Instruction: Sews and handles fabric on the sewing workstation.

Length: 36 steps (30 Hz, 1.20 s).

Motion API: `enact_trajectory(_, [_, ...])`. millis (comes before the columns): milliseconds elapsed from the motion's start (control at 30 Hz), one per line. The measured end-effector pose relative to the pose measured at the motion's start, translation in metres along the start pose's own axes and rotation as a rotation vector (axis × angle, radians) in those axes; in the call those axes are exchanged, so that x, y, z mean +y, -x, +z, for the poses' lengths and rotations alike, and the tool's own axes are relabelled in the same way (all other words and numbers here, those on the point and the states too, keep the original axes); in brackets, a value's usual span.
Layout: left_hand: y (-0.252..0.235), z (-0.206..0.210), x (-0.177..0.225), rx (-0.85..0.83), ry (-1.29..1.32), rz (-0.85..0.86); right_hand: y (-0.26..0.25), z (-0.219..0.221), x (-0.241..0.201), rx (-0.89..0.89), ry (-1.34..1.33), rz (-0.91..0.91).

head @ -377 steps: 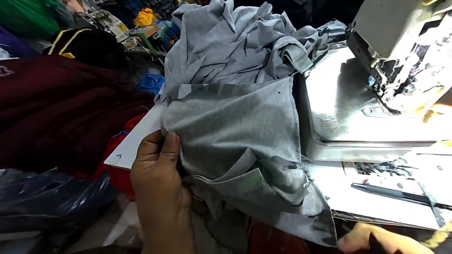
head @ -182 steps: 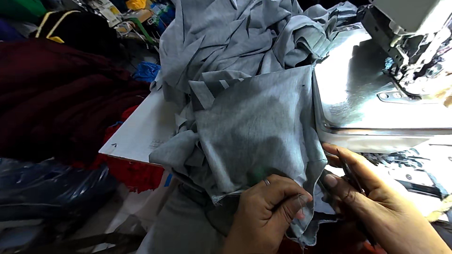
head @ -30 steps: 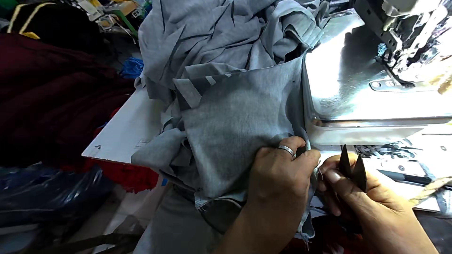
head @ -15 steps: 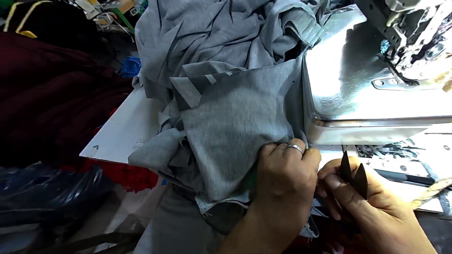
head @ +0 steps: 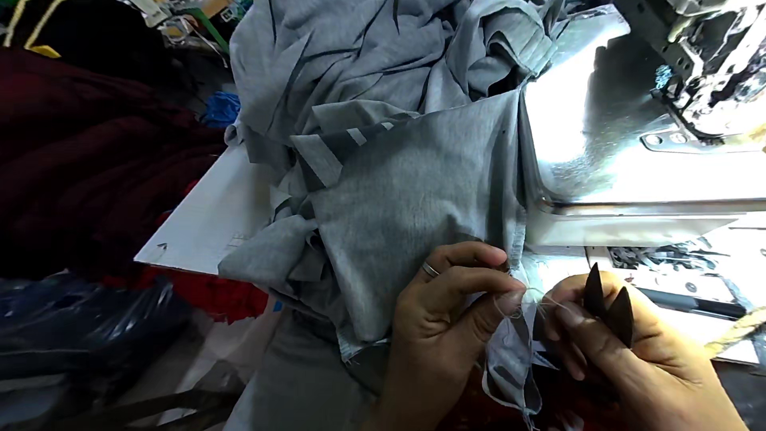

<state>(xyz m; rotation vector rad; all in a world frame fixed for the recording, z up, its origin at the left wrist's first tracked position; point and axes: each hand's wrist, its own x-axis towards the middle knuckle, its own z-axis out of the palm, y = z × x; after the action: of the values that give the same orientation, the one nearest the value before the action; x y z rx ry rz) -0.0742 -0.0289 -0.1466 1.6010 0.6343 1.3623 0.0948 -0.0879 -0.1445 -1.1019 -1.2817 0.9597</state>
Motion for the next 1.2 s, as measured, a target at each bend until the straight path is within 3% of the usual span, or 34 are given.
enact_trajectory(233, [0.002,-0.002,-0.004,0.041,0.080,-0.048,0.000,-0.001,-0.008,-0.062,-0.083,0.119])
enact_trajectory(500, [0.002,-0.004,-0.004,0.009,0.080,-0.051,-0.001,-0.001,-0.008,-0.287,-0.135,0.146])
enact_trajectory(1200, [0.001,-0.008,-0.009,-0.083,0.116,-0.051,-0.016,0.000,-0.011,-0.338,-0.139,0.319])
